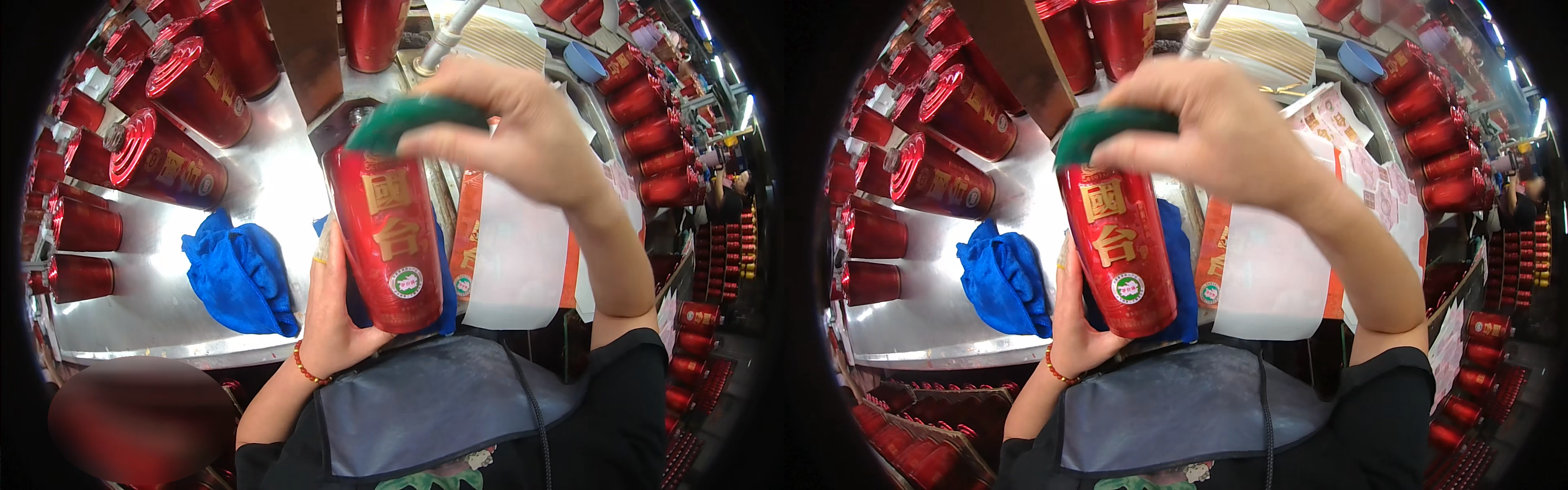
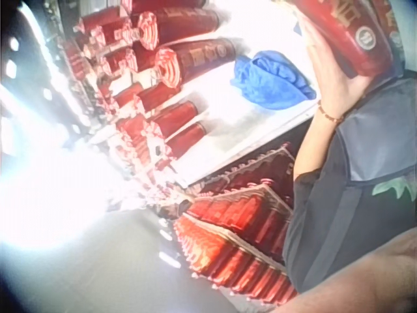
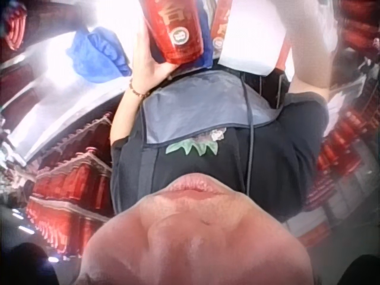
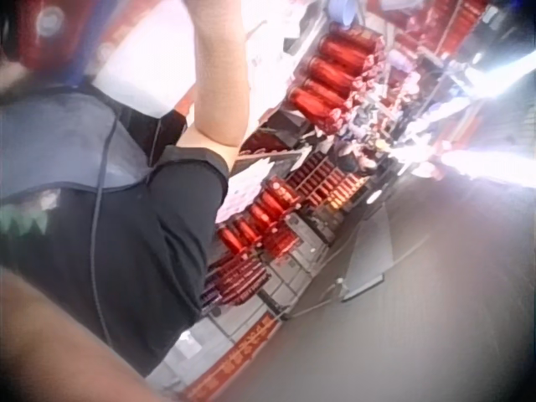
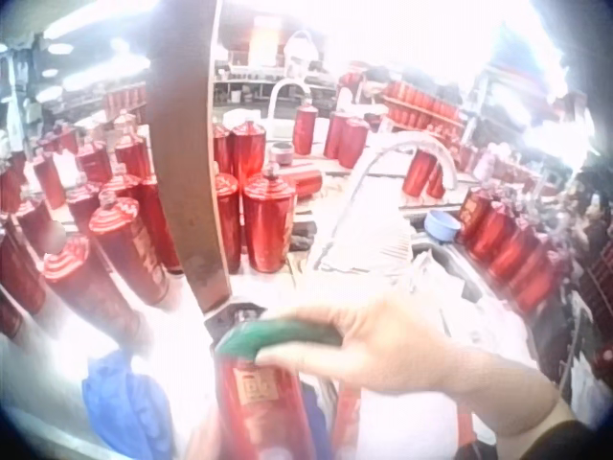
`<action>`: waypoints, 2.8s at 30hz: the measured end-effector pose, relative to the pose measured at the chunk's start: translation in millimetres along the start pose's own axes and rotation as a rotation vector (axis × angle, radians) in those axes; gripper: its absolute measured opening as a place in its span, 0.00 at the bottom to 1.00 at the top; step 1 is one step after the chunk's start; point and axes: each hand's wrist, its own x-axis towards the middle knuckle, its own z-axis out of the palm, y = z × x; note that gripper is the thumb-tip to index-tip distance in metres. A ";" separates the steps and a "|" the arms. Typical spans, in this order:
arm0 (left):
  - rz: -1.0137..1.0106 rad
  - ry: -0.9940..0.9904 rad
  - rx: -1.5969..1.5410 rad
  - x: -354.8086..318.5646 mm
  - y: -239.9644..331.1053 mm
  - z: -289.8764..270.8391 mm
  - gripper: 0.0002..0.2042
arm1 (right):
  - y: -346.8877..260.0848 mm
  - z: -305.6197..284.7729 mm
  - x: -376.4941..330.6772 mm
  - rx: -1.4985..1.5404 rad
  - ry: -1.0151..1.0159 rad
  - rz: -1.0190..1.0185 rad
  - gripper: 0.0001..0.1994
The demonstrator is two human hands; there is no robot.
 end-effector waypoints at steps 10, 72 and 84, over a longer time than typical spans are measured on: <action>-0.030 -0.061 0.069 -2.5 -4.7 -0.1 0.60 | 23.1 48.0 -73.8 0.529 0.261 0.383 0.12; 0.128 0.275 0.324 1.2 31.0 8.5 0.52 | -43.0 45.7 -95.1 -0.511 0.197 -0.210 0.19; 0.098 0.104 0.092 -3.1 5.2 -1.6 0.55 | 14.8 14.7 -28.1 -0.266 0.375 -0.028 0.10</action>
